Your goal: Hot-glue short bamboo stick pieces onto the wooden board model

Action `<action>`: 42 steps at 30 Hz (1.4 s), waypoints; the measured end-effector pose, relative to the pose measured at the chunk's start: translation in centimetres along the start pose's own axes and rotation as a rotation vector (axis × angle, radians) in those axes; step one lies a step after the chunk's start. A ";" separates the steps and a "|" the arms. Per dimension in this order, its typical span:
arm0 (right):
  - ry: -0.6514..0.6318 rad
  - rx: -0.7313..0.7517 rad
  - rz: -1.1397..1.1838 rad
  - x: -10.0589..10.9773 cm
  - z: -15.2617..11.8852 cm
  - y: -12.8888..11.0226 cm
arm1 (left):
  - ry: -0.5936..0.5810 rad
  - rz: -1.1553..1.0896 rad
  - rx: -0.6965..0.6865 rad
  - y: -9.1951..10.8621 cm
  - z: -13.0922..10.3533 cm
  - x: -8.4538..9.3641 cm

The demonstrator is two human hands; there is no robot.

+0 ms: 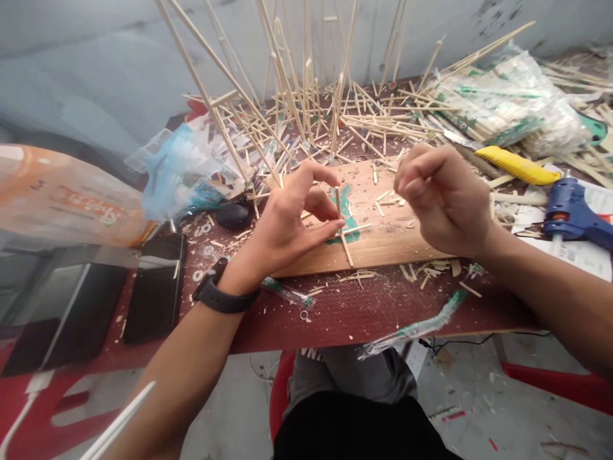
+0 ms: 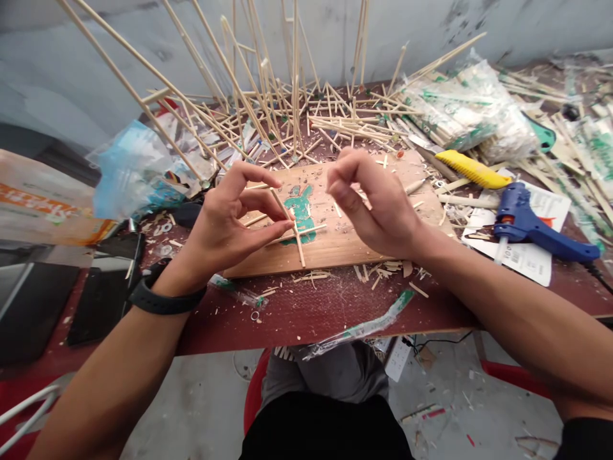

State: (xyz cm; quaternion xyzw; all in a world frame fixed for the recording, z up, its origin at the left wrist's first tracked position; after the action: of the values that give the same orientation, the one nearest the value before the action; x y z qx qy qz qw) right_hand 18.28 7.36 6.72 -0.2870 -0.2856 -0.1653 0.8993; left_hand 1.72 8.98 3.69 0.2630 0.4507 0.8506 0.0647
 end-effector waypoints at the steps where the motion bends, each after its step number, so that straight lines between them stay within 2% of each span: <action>1: 0.085 -0.030 0.020 0.7 -0.1 0.6 | -0.003 -0.006 -0.008 0.1 0.0 0.0; 3: 0.212 -0.098 0.010 1.8 -0.3 2.0 | -0.006 -0.018 -0.024 0.2 0.0 0.0; 5: 0.254 -0.116 -0.035 2.3 -0.3 2.8 | -0.003 -0.019 -0.026 0.3 0.0 0.0; 7: 0.181 -0.041 -0.080 1.8 0.0 2.4 | 0.002 -0.017 -0.021 0.2 0.1 0.0; 11: -0.150 0.150 -0.181 -1.3 -0.1 0.4 | 0.013 -0.030 -0.020 0.2 0.1 0.1; 14: -0.282 0.220 -0.246 -3.1 -1.0 -0.3 | 0.031 -0.034 -0.022 0.3 0.1 0.4; 21: -0.344 0.237 -0.298 -4.3 -1.6 0.0 | 0.086 -0.011 -0.050 0.6 0.1 1.0; 27: -0.355 0.243 -0.334 -5.0 -1.8 -0.1 | 0.080 -0.014 -0.025 0.3 0.1 0.9; 33: -0.398 0.159 -0.214 -5.6 -1.9 0.6 | 0.086 -0.027 -0.044 0.5 0.0 1.0; 42: -0.439 0.130 -0.125 -5.3 -1.6 0.3 | 0.096 -0.016 -0.113 1.0 0.0 1.1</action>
State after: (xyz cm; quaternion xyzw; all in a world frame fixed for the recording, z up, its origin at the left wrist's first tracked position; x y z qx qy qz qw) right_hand 14.96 7.39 2.30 -0.2396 -0.5017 -0.1355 0.8201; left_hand 0.97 8.76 4.96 0.2141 0.4067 0.8858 0.0646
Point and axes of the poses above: each hand's wrist, its own z-axis towards the middle knuckle, its own x-axis out of the back of the hand, y = z × x, the point moved 10 cm from there along z, towards the middle knuckle, and after that the axes turned 9 degrees about -z, right-handed, at the moved point
